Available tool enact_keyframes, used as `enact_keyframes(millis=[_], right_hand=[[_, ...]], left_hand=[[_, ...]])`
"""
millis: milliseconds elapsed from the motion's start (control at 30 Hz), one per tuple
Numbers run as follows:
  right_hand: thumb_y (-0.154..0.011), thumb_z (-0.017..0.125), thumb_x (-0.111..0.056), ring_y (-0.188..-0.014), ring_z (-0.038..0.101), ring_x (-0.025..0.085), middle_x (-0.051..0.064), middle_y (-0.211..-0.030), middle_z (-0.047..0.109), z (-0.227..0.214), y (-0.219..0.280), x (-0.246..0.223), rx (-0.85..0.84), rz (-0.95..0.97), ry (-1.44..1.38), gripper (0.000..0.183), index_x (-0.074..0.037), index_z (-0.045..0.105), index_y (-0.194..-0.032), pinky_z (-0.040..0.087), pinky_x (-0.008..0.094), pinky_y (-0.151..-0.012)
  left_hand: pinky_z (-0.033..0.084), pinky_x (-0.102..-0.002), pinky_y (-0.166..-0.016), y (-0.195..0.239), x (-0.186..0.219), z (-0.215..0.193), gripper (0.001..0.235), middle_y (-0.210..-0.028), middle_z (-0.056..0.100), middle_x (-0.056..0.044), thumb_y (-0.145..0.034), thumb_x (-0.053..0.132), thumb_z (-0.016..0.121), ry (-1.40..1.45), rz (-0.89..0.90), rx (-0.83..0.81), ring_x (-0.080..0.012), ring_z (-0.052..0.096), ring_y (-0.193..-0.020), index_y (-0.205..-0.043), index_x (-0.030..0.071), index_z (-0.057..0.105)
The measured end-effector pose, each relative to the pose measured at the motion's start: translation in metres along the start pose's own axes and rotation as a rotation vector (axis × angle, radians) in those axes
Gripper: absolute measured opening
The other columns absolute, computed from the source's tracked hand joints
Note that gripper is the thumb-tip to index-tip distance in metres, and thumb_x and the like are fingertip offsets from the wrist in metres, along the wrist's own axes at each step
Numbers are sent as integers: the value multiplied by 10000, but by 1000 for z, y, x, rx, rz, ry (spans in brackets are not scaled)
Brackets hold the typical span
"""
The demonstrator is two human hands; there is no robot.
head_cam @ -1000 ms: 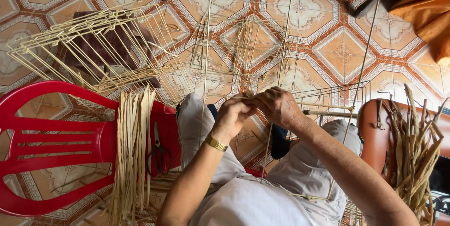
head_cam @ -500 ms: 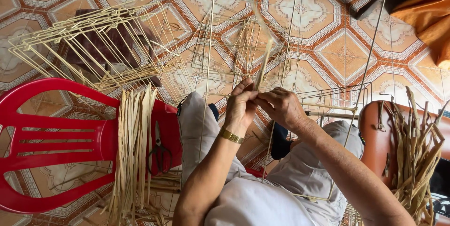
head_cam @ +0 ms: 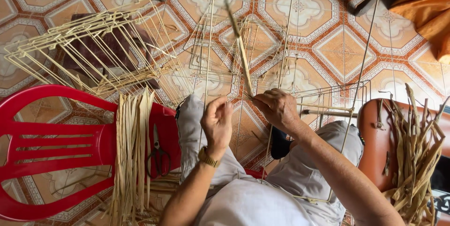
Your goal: The person sits on the floor weaving thin rattan strips onto wire frame structures, bending and threading strips around the frame wires and using scissors to trim excess strip ends. Several finished wire-and-rattan frames lie on the floor nearby as the person works on a new frame.
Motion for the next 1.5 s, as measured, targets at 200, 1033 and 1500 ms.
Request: enact_keyframes(millis=[200, 1033, 1500], right_hand=[[-931, 724, -250, -699, 668, 212, 51, -776, 731, -1, -3, -6, -35, 43, 6, 170, -91, 781, -955, 544, 377, -607], [-951, 732, -272, -655, 650, 200, 27, -738, 697, 13, 4, 14, -1, 97, 1, 193, -97, 765, -877, 524, 374, -556], [-928, 726, 12, -1146, 627, 263, 163, -1239, 618, -136, -6, -31, 457, -66, -13, 317, -72, 646, -1222, 575, 385, -925]], left_hand=[[554, -405, -822, -51, 79, 37, 663, -1138, 646, -273, -873, 253, 777, -444, 566, -289, -292, 650, -976, -1299, -189, 525], [530, -243, -567, -69, 30, 73, 98, -795, 750, -22, -937, 135, 706, -122, -8, -713, -60, 661, -676, -974, 57, 751], [538, -276, -586, -63, -9, 64, 72, -786, 755, -77, -951, 50, 710, -97, 22, -603, -137, 653, -668, -941, 46, 781]])
Point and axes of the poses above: each hand's wrist, its own y-axis away from the middle knuckle, its own z-axis out of the palm, x = y × z, the point moved 9 cm from there along -y, towards the middle knuckle
